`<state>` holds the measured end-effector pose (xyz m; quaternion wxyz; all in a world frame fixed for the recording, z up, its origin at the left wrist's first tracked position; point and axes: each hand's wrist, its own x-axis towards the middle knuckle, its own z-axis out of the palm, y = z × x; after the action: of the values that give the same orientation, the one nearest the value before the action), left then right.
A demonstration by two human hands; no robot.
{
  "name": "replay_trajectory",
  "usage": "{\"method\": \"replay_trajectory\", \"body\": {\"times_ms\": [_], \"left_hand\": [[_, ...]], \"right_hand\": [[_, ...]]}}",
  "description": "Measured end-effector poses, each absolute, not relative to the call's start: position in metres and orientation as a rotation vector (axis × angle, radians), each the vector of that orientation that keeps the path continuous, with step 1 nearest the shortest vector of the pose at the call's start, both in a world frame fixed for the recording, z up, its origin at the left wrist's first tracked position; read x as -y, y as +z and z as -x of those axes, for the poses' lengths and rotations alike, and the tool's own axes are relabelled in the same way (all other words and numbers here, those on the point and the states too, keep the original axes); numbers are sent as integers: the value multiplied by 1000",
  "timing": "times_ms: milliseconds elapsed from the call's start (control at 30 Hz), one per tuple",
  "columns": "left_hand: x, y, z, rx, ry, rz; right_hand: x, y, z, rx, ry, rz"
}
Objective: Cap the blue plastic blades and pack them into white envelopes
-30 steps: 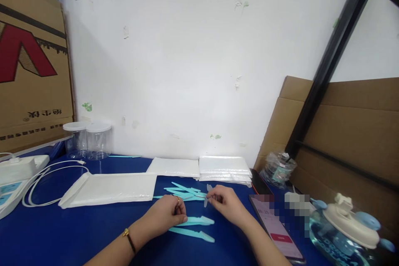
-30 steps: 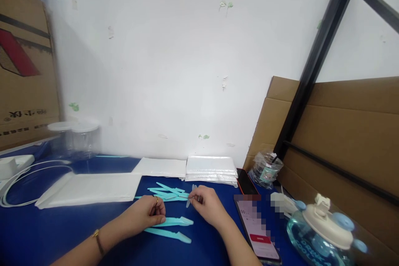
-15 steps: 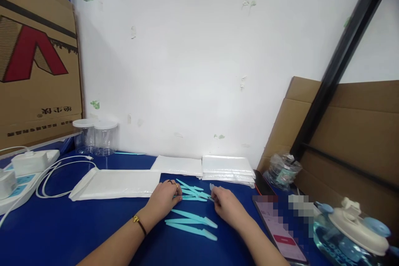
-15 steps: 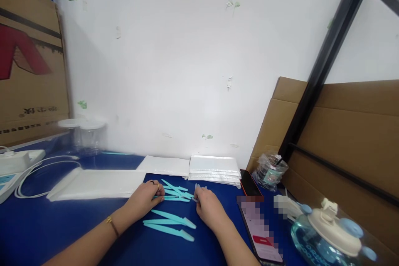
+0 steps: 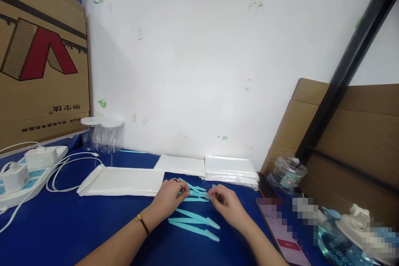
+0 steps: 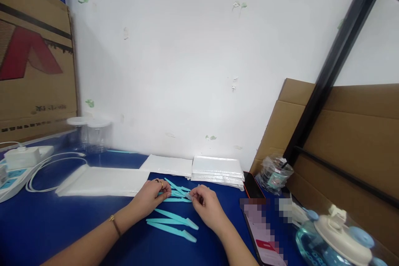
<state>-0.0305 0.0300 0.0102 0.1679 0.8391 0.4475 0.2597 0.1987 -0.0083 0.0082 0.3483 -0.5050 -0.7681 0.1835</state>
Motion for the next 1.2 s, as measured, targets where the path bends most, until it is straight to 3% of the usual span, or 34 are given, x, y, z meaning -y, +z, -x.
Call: {"method": "replay_trajectory", "body": {"times_ms": [267,633,900,1200], "left_hand": [[-27,8,28,-1232,727,-2388],[-17,6,21,-1080,582,-2383],[-37,-1,38,-1452,575,-2462],[-39,-4,38,-1424,558,-2421]], "right_hand": [[9,5,-193,2031,487,1275],[18,13,-200,2127,752,1326],[-5,6,-253,2002,283,1594],[-6,-3,-236,2143,276,1559]]}}
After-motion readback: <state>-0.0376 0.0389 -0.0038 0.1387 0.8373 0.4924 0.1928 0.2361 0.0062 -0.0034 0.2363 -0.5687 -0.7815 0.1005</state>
